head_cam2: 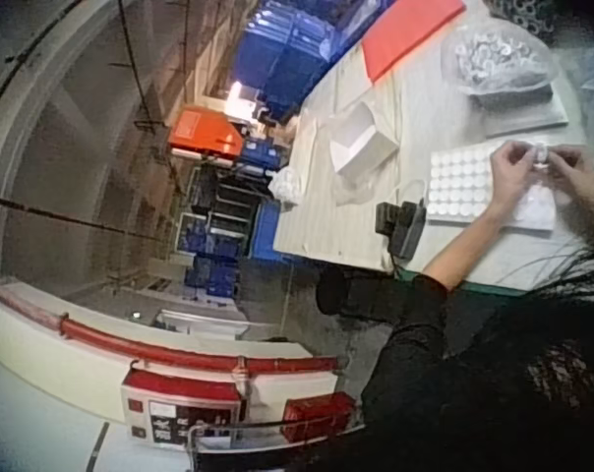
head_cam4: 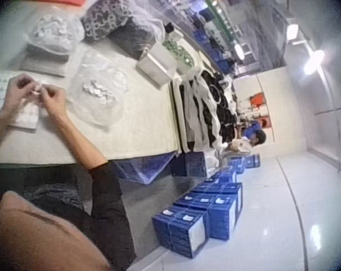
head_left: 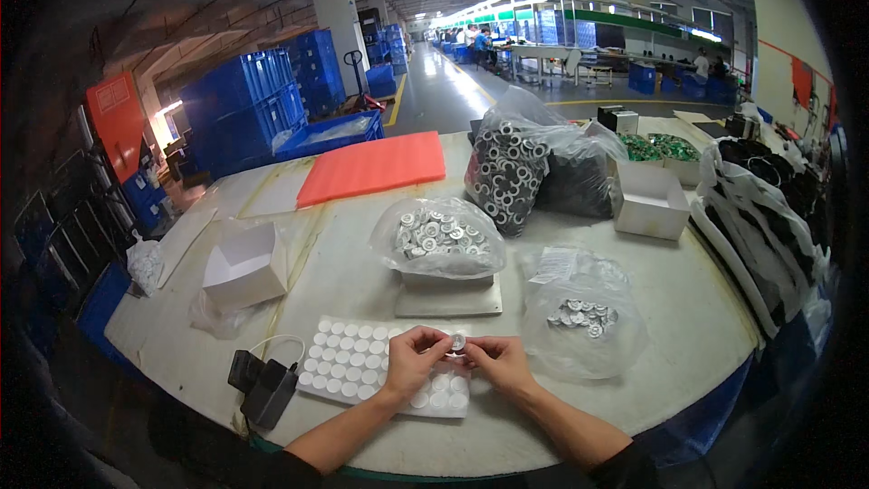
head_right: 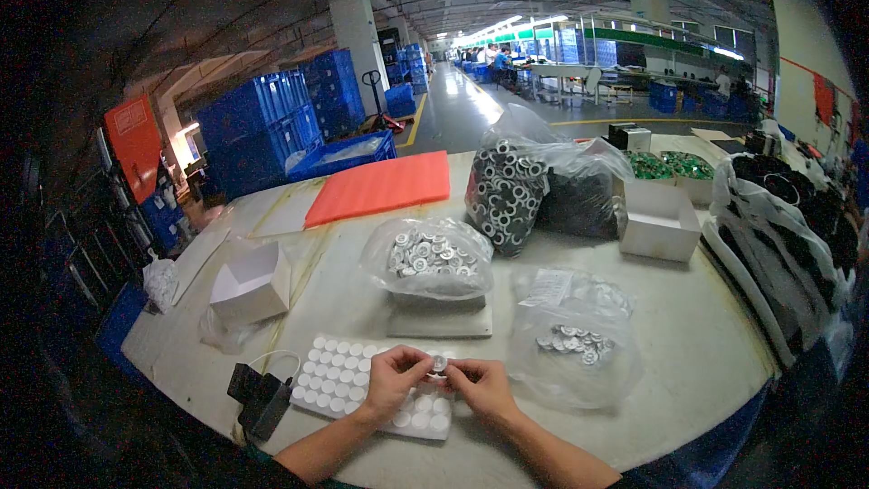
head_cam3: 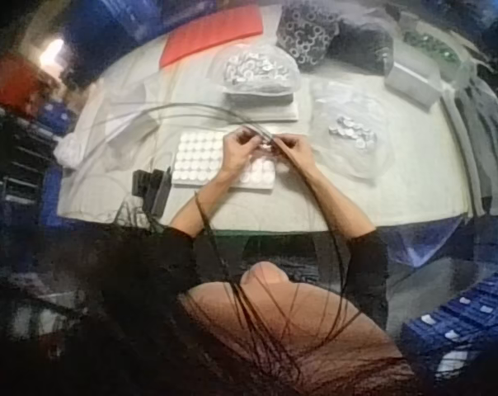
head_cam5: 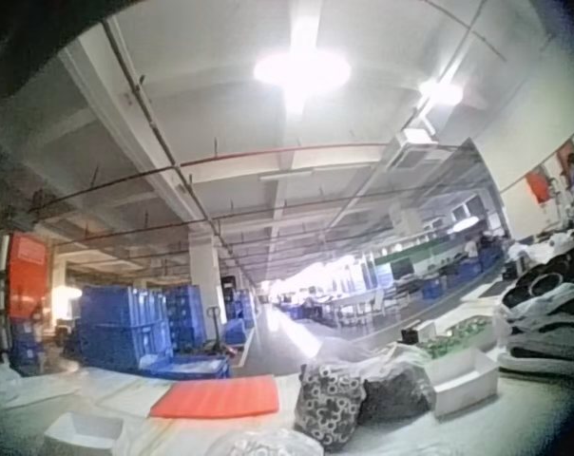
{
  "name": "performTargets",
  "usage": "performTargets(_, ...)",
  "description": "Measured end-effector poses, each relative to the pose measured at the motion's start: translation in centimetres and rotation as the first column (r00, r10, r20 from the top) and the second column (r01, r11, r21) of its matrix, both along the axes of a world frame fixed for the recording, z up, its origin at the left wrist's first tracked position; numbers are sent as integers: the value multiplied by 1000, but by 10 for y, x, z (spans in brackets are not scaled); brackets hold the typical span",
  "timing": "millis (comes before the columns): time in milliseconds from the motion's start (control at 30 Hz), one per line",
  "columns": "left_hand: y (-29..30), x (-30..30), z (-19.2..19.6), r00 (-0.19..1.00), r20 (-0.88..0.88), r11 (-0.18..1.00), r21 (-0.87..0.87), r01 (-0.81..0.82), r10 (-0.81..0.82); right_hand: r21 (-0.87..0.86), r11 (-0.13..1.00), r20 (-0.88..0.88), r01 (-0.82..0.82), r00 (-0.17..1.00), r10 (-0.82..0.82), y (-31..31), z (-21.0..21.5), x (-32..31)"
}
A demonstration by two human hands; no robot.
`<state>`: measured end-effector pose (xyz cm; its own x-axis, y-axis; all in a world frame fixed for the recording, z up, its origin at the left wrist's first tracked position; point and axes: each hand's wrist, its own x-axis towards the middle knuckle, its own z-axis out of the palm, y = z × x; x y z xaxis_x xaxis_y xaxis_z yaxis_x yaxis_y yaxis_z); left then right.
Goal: The person assembles small circular lighting components by hand and places them into a plastic tray.
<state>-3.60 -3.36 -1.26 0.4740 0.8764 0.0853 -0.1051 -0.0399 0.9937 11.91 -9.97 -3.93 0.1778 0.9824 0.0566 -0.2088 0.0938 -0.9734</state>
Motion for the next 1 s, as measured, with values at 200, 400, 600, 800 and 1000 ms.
performTargets(200,-3,1,-4,1000,13,999,45,-10,10,23,999,74,25,997,-26,-6,9,-4)
performTargets(400,-7,-1,2,994,109,1000,1,-16,15,33,999,68,23,997,-25,-8,10,-3)
performTargets(600,-9,-4,4,996,59,997,-34,71,-69,31,998,93,60,994,-63,-8,6,-1)
performTargets(800,-3,-11,0,986,-137,960,250,125,-93,97,992,204,81,974,-100,-9,-3,-4)
performTargets(1000,-7,-10,-3,984,56,979,125,159,-167,63,997,86,50,995,-55,-11,9,-4)
